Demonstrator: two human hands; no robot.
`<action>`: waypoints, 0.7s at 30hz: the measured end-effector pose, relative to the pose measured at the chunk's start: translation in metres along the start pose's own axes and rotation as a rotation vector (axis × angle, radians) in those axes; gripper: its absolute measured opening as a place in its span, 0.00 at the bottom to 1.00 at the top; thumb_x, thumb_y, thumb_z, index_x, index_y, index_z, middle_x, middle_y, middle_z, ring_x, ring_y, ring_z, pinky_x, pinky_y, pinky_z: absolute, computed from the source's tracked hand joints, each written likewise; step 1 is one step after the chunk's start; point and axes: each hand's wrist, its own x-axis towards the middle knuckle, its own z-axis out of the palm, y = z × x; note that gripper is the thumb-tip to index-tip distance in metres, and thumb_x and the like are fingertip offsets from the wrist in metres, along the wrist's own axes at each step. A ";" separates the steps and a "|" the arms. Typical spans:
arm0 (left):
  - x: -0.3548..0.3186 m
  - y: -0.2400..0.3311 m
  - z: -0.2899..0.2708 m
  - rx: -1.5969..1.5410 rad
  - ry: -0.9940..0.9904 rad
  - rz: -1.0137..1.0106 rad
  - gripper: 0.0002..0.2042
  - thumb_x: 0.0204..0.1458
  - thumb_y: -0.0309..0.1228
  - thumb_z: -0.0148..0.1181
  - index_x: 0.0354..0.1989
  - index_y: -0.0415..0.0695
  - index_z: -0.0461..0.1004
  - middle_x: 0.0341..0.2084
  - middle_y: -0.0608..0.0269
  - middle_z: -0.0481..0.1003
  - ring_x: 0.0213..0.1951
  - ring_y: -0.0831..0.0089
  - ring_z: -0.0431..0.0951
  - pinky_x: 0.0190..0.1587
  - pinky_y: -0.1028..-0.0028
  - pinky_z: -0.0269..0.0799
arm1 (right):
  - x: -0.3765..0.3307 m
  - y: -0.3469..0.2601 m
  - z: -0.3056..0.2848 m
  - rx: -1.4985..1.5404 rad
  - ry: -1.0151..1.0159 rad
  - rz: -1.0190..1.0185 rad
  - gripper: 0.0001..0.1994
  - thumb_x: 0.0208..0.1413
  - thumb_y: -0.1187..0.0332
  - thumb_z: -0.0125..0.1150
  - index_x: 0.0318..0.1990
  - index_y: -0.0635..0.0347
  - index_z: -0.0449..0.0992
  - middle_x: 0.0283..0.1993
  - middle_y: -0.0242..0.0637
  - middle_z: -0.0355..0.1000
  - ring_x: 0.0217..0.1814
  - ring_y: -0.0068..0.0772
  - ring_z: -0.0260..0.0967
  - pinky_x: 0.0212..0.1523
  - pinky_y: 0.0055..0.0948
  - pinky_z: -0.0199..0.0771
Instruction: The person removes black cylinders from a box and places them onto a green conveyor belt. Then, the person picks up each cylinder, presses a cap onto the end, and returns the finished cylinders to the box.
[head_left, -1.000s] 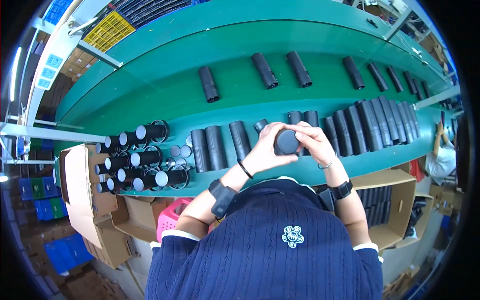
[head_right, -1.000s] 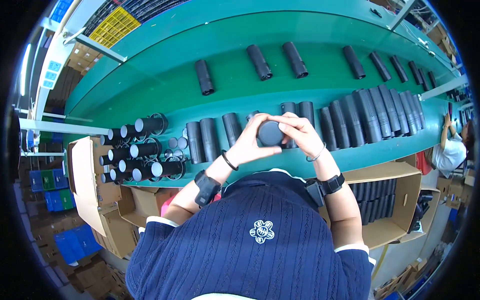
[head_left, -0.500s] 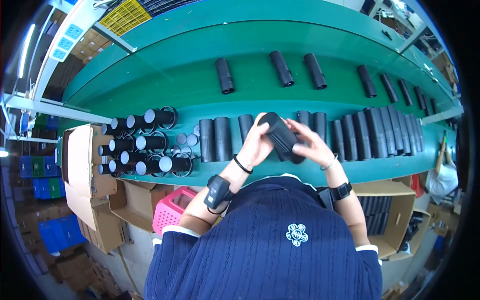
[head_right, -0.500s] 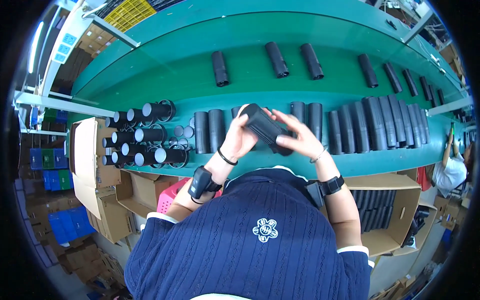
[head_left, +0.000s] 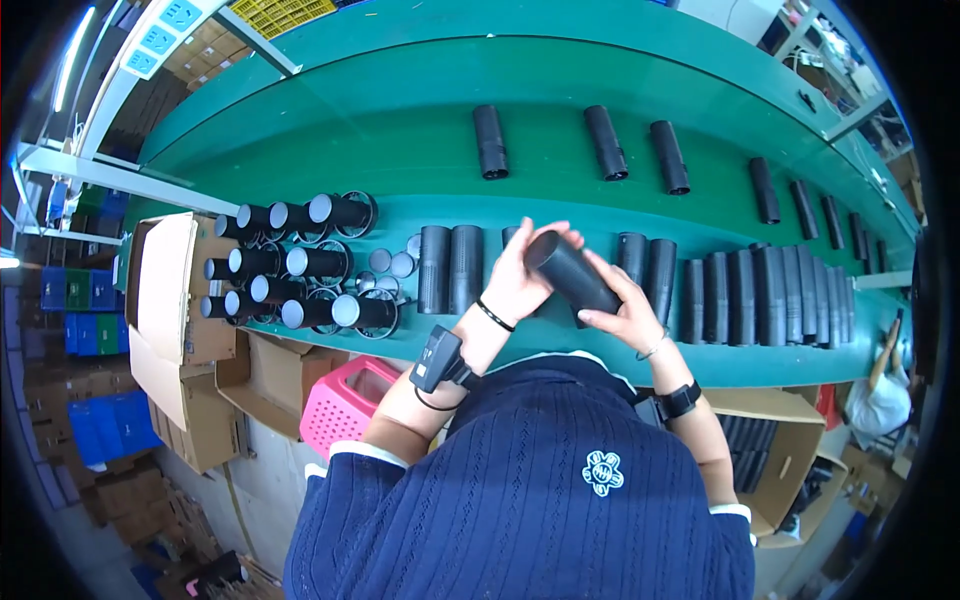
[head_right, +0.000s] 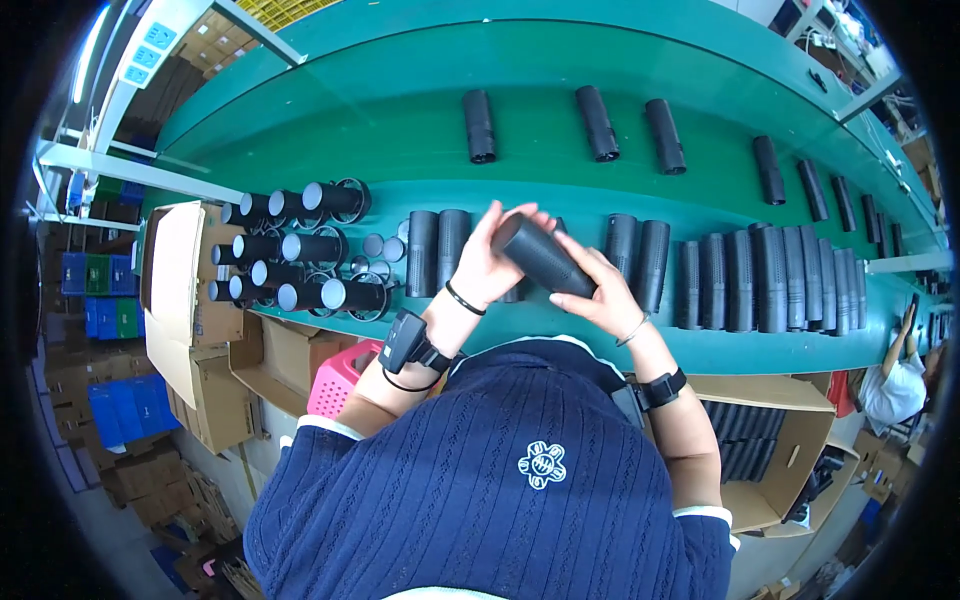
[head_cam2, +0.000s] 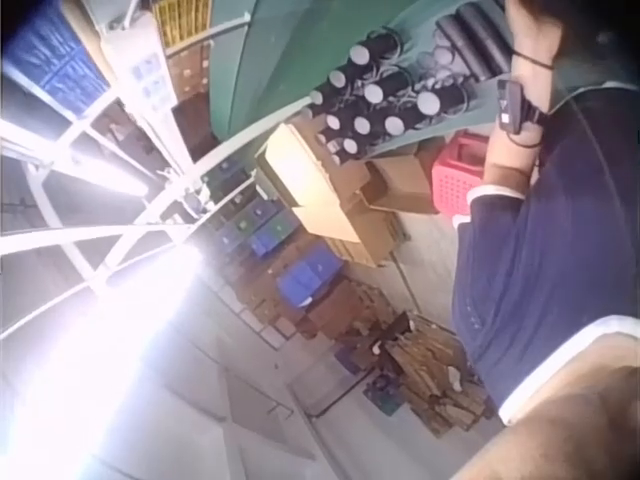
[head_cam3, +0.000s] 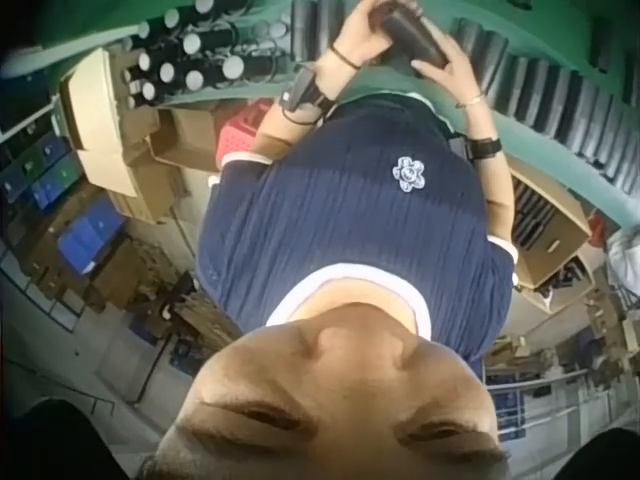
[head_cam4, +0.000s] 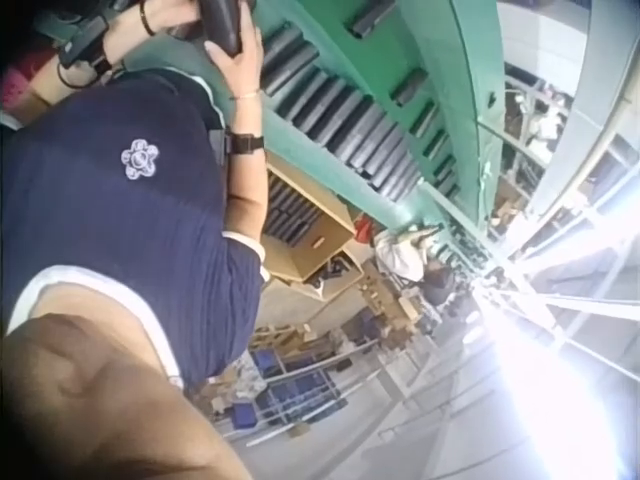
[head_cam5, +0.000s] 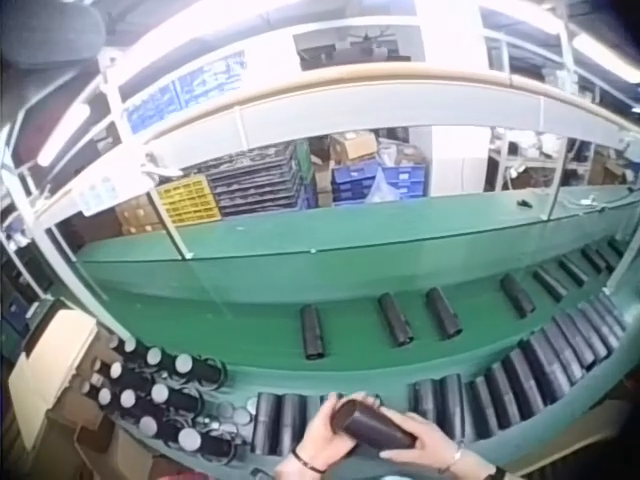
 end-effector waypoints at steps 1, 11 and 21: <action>-0.001 -0.001 0.004 -0.006 0.002 0.001 0.25 0.58 0.49 0.46 0.52 0.40 0.65 0.47 0.53 0.70 0.51 0.60 0.69 0.57 0.59 0.62 | 0.001 0.006 0.006 0.369 0.055 0.074 0.38 0.48 0.63 0.64 0.66 0.54 0.52 0.51 0.41 0.66 0.53 0.34 0.65 0.53 0.31 0.65; -0.019 0.002 -0.014 0.490 0.042 0.094 0.36 0.46 0.19 0.61 0.64 0.48 0.50 0.52 0.61 0.65 0.55 0.68 0.67 0.56 0.67 0.65 | 0.046 0.030 0.036 0.443 0.132 0.036 0.29 0.63 0.53 0.45 0.67 0.55 0.51 0.61 0.42 0.54 0.64 0.38 0.52 0.65 0.35 0.50; 0.101 0.246 -0.145 1.455 0.808 0.836 0.30 0.32 0.28 0.68 0.45 0.35 0.59 0.36 0.46 0.73 0.35 0.59 0.76 0.39 0.65 0.73 | -0.004 0.065 0.024 0.273 0.220 0.417 0.06 0.55 0.73 0.56 0.36 0.63 0.78 0.33 0.33 0.73 0.35 0.22 0.69 0.37 0.22 0.69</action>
